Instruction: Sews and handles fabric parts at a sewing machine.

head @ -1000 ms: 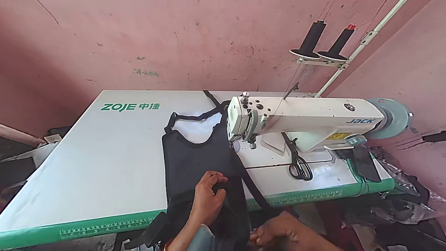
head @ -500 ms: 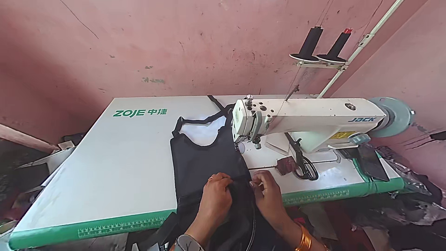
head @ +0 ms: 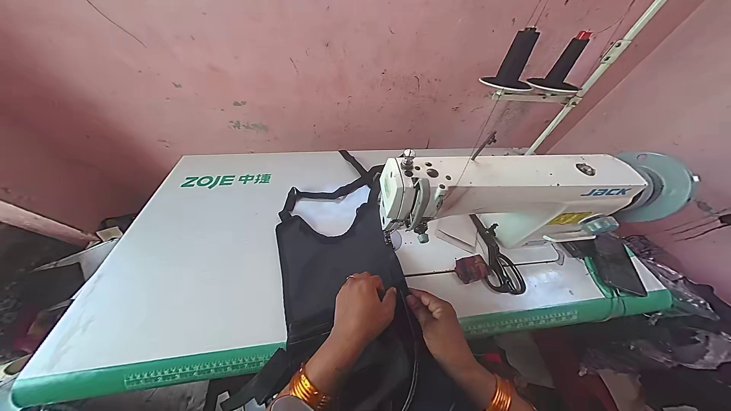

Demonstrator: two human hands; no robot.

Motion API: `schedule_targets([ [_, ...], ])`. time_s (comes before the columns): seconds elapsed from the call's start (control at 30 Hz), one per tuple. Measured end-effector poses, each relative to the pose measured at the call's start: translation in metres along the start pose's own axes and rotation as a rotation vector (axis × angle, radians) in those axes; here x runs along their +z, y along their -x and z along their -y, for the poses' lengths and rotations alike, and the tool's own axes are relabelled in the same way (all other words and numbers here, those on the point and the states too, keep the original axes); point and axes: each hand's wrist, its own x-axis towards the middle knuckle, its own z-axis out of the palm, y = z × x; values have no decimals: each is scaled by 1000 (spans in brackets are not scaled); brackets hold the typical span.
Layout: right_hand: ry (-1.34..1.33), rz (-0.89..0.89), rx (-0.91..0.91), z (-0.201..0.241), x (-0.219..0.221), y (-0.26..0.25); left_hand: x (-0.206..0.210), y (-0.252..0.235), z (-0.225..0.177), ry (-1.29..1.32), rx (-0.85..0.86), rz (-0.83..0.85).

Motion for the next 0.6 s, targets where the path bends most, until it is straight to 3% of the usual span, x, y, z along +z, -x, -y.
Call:
schedule_targets([
  [0.13,507,-128,-503,-21,9,13,31,-7,9,-114,141,-269],
  [0.2,682,-145,-608,-26,11,16,38,-6,16,-97,217,-376],
  [0.27,774,-87,-582,-22,11,18,40,-8,22,-100,337,-384],
  [0.4,639,84,-361,-8,7,22,33,-18,29,-148,550,-274],
  [0.6,578,168,-292,-1,13,37,20,-26,32,-187,588,-148],
])
